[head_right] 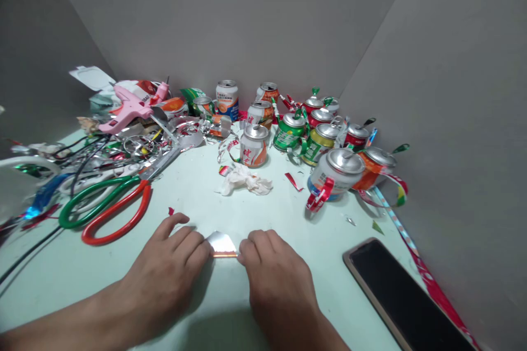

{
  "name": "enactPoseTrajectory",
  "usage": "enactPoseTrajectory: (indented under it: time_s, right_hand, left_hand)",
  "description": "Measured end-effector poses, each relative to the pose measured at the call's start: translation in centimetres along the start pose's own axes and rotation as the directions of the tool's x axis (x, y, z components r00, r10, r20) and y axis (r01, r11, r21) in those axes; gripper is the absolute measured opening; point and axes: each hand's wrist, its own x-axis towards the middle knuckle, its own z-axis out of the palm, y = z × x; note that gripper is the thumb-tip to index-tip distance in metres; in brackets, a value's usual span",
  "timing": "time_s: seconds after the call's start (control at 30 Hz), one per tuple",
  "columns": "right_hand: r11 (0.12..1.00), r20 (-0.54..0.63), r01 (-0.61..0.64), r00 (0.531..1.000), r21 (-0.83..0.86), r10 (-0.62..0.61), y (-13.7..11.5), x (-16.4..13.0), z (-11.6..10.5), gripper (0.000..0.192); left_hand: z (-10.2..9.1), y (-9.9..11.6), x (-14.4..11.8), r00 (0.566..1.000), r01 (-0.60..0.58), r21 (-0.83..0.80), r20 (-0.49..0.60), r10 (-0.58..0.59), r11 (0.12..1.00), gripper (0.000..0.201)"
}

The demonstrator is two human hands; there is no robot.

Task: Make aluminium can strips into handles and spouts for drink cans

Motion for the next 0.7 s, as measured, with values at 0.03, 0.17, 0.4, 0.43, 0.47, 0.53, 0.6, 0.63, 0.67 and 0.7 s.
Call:
enactPoseTrajectory:
  time_s: [0.03, 0.17, 0.4, 0.43, 0.47, 0.53, 0.6, 0.63, 0.67, 0.7]
  right_hand:
    - [1.000, 0.024, -0.006, 1.000, 0.002, 0.006, 0.0, 0.0, 0.1, 0.025]
    - [0.997, 0.090, -0.050, 0.995, 0.052, 0.045, 0.2, 0.3, 0.1, 0.019]
    - [0.973, 0.180, -0.179, 0.972, 0.145, 0.152, 0.2, 0.8, -0.3, 0.018]
    - [0.967, 0.182, -0.197, 0.969, 0.162, 0.167, 0.1, 0.8, -0.3, 0.018]
    - [0.960, 0.180, -0.214, 0.967, 0.181, 0.181, 0.1, 0.9, -0.3, 0.017]
    - [0.945, 0.168, -0.245, 0.963, 0.218, 0.212, 0.1, 0.9, -0.2, 0.016]
    - [0.933, 0.155, -0.264, 0.960, 0.246, 0.232, 0.1, 0.9, -0.1, 0.015]
    - [0.928, 0.150, -0.271, 0.959, 0.254, 0.239, 0.1, 1.0, -0.1, 0.015]
    - [0.926, 0.147, -0.277, 0.958, 0.257, 0.246, 0.1, 1.0, -0.1, 0.014]
    - [0.925, 0.145, -0.282, 0.957, 0.255, 0.252, 0.1, 1.1, -0.1, 0.014]
  left_hand:
    - [0.0, -0.1, 0.0, 1.000, 0.004, -0.006, 0.003, -0.004, 1.000, 0.022]
    - [-0.1, -0.5, -0.1, 0.998, 0.018, -0.022, 0.058, -0.016, 1.000, 0.021]
    - [-0.3, -1.3, 0.1, 0.966, 0.244, -0.322, 0.161, -0.201, 0.915, 0.025]
    - [-0.3, -1.4, 0.2, 0.957, 0.276, -0.351, 0.184, -0.223, 0.895, 0.025]
    - [-0.3, -1.5, 0.2, 0.949, 0.303, -0.371, 0.206, -0.240, 0.878, 0.026]
    - [-0.4, -1.6, 0.3, 0.930, 0.349, -0.390, 0.258, -0.262, 0.852, 0.026]
    - [-0.6, -1.7, 0.5, 0.908, 0.391, -0.386, 0.313, -0.279, 0.836, 0.026]
    - [-0.8, -1.7, 0.7, 0.895, 0.412, -0.377, 0.337, -0.292, 0.830, 0.025]
    - [-0.9, -1.7, 0.9, 0.883, 0.432, -0.365, 0.358, -0.304, 0.824, 0.023]
    - [-1.1, -1.7, 1.0, 0.870, 0.451, -0.351, 0.377, -0.317, 0.821, 0.022]
